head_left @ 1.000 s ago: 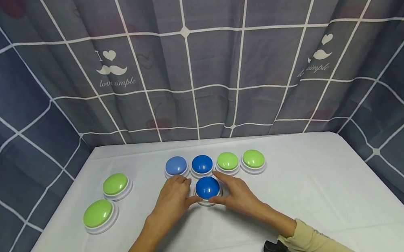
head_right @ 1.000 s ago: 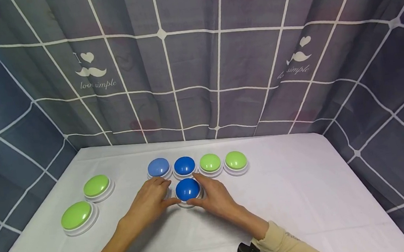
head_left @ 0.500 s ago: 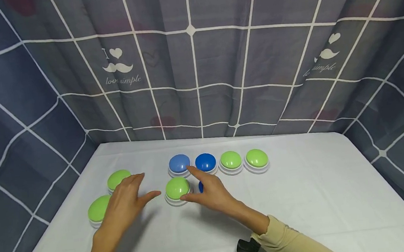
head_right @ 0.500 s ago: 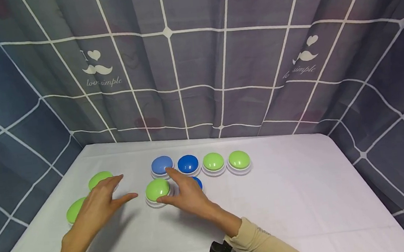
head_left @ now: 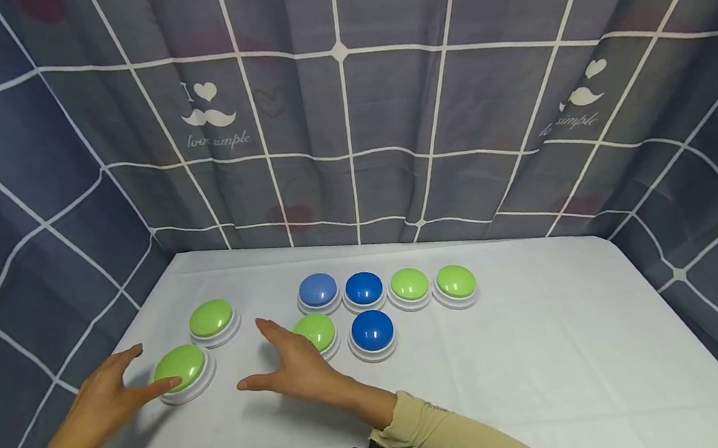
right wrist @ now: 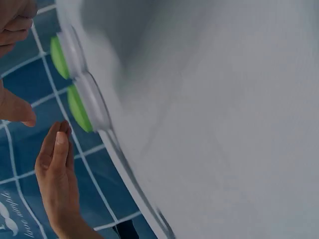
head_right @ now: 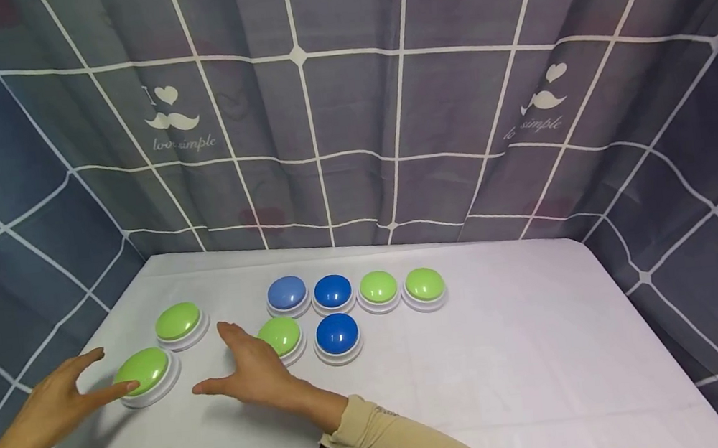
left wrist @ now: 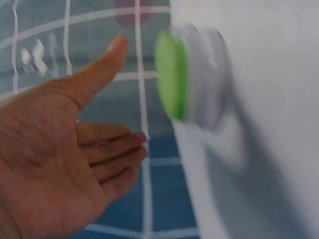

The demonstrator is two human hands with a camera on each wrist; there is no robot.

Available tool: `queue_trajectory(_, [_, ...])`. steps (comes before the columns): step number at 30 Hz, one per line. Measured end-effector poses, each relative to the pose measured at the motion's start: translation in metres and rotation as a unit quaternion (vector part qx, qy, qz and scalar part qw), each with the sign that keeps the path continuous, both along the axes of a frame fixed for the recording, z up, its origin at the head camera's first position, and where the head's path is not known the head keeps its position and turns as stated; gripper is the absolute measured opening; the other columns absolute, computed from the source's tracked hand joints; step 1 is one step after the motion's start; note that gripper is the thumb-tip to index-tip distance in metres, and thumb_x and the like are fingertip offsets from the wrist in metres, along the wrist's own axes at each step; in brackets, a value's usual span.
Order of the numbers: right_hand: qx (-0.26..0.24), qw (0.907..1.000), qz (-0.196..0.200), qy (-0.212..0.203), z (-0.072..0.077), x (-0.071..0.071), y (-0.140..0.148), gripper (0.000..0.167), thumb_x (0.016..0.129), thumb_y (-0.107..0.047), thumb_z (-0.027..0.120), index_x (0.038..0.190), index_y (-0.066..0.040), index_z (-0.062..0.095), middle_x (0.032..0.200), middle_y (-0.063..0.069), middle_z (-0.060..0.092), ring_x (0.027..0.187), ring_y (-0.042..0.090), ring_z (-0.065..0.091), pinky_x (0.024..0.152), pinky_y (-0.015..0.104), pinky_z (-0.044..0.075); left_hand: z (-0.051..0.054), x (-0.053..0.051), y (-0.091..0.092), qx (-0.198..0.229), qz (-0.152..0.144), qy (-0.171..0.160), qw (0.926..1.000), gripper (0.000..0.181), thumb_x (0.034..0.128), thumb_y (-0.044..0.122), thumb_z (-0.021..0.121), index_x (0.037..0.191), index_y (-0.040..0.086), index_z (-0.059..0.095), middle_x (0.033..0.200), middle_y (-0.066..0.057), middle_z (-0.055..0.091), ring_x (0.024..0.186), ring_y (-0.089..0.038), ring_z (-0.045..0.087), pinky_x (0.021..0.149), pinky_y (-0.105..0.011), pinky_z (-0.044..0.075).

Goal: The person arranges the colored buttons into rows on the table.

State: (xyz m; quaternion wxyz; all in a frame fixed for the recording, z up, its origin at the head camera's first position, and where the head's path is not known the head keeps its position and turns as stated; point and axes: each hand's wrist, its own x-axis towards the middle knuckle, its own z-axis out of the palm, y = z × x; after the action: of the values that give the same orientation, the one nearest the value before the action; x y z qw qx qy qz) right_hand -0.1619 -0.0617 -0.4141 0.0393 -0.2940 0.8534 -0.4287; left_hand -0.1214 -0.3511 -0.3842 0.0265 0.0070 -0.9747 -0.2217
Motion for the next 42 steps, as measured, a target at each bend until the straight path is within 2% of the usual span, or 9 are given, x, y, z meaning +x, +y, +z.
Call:
queue_trajectory(4, [0.009,0.9999,0.012,0.001,-0.009,0.004,-0.025,0.095,0.08,-0.046,0.081,0.152,-0.003,0.036,0.154,0.007,0.039,0.14,0.013,0.036,0.11,0.023,0.031,-0.019,0.006,-0.02,0.015,0.006,0.001,0.9999,0.096,0.0803,0.042,0.081,0.136,-0.021,0.035,0.132,-0.047,0.036,0.118,-0.065,0.035,0.089,-0.072,0.033])
queue_trajectory(8, [0.02,0.9998,0.005,-0.002,-0.017,0.004,-0.041,0.096,0.08,-0.046,0.082,0.151,-0.002,0.035,0.154,0.007,0.04,0.139,0.013,0.037,0.109,0.024,0.033,-0.034,0.006,-0.023,0.051,0.0,0.012,0.9986,0.098,0.0786,0.037,0.084,0.139,-0.02,0.032,0.135,-0.046,0.033,0.122,-0.065,0.033,0.091,-0.073,0.032])
queue_trajectory(12, [0.031,0.9994,-0.015,-0.001,-0.026,-0.002,-0.053,0.094,0.079,-0.046,0.082,0.15,-0.004,0.038,0.152,0.005,0.043,0.137,0.014,0.041,0.108,0.026,0.036,-0.04,0.006,-0.022,0.069,-0.018,0.009,0.9974,0.097,0.0779,0.031,0.085,0.141,-0.019,0.031,0.137,-0.045,0.032,0.123,-0.065,0.032,0.091,-0.073,0.033])
queue_trajectory(24, [0.089,0.9923,-0.022,0.084,-0.037,-0.022,-0.077,0.081,0.083,-0.043,0.079,0.146,-0.005,0.045,0.145,0.002,0.05,0.134,0.009,0.043,0.105,0.019,0.035,-0.053,0.004,-0.029,0.09,-0.055,0.011,0.9943,0.098,0.0726,0.027,0.089,0.141,-0.017,0.035,0.138,-0.043,0.035,0.126,-0.064,0.03,0.097,-0.074,0.026])
queue_trajectory(27, [0.106,0.9902,-0.023,0.088,-0.038,-0.024,-0.078,0.078,0.086,-0.042,0.076,0.146,-0.005,0.045,0.147,0.003,0.049,0.136,0.01,0.041,0.107,0.019,0.034,-0.059,0.004,-0.03,0.088,-0.063,0.027,0.9937,0.091,0.0728,0.024,0.089,0.139,-0.015,0.041,0.136,-0.04,0.041,0.125,-0.061,0.035,0.113,-0.054,0.025])
queue_trajectory(29, [0.119,0.9888,-0.027,0.086,-0.039,-0.023,-0.079,0.076,0.087,-0.043,0.074,0.147,-0.006,0.045,0.149,0.003,0.047,0.138,0.011,0.039,0.107,0.021,0.034,-0.062,0.004,-0.031,0.09,-0.071,0.04,0.9926,0.084,0.073,0.023,0.089,0.137,-0.011,0.047,0.135,-0.035,0.047,0.126,-0.051,0.041,0.112,-0.026,0.025])
queue_trajectory(32, [0.137,0.9856,-0.028,0.095,-0.041,-0.021,-0.08,0.074,0.088,-0.043,0.074,0.146,-0.006,0.046,0.15,0.005,0.045,0.139,0.014,0.039,0.108,0.022,0.034,-0.066,0.004,-0.032,0.094,-0.082,0.066,0.99,0.076,0.0723,0.022,0.089,0.133,-0.007,0.054,0.131,-0.03,0.053,0.126,-0.013,0.045,0.091,0.001,0.019])
queue_trajectory(36, [0.155,0.9804,-0.019,0.12,-0.042,-0.016,-0.081,0.069,0.089,-0.044,0.073,0.144,-0.009,0.051,0.151,0.008,0.043,0.139,0.017,0.038,0.109,0.024,0.034,-0.066,0.005,-0.033,0.098,-0.09,0.093,0.9868,0.071,0.0698,0.02,0.091,0.128,-0.005,0.059,0.125,-0.028,0.058,0.109,0.023,0.029,0.085,0.004,0.021])
queue_trajectory(42, [0.159,0.9776,-0.008,0.138,-0.038,-0.01,-0.08,0.064,0.09,-0.043,0.072,0.145,-0.017,0.051,0.154,0.011,0.038,0.142,0.021,0.033,0.111,0.03,0.032,-0.06,0.005,-0.03,0.097,-0.09,0.105,0.9856,0.06,0.0726,0.02,0.089,0.123,-0.002,0.065,0.121,-0.023,0.064,0.109,0.021,0.036,0.085,0.001,0.024])
